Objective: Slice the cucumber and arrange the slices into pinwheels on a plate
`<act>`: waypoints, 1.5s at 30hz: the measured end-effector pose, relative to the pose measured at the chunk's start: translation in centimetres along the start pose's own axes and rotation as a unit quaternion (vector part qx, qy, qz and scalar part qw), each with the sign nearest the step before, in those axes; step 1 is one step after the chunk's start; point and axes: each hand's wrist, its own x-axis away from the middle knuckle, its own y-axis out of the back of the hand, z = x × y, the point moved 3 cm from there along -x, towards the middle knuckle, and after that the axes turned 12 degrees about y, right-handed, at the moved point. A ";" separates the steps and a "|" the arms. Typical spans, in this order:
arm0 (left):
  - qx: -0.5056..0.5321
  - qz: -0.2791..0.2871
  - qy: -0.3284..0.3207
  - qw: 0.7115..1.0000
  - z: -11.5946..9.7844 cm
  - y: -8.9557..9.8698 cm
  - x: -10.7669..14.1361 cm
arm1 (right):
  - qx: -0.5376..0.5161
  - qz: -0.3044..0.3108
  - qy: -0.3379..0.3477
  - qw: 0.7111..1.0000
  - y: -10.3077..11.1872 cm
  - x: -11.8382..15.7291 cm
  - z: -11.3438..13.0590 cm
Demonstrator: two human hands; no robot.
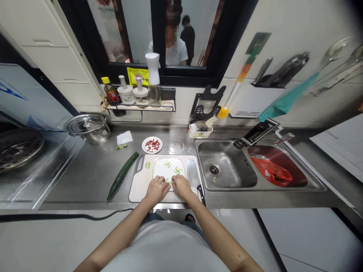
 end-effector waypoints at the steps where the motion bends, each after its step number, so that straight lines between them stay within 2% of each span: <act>1: 0.006 0.002 0.007 1.000 0.0 0.0 -0.1 | -0.004 -0.008 -0.002 1.000 0.0 0.1 0.0; 10: 0.085 0.000 0.105 0.991 0.3 -0.6 -0.8 | -0.029 -0.032 -0.022 0.999 0.0 0.7 -0.7; 16: 0.134 -0.043 0.162 0.977 1.7 -0.3 -1.3 | -0.030 -0.055 -0.017 0.998 0.0 0.6 -0.6; 23: 0.134 -0.114 0.337 0.925 5.2 1.1 -2.0 | -0.047 -0.079 -0.008 0.996 0.3 0.6 -0.3; 30: 0.072 -0.135 0.461 0.874 7.9 2.3 -2.9 | -0.060 -0.100 -0.007 0.993 0.4 0.8 -0.5; 37: 0.031 -0.121 0.481 0.868 8.7 1.4 -3.8 | -0.057 -0.105 -0.003 0.993 0.0 0.8 -0.8; 45: 0.039 -0.115 0.486 0.865 9.0 1.1 -4.2 | -0.083 -0.121 0.004 0.989 0.3 1.2 -0.9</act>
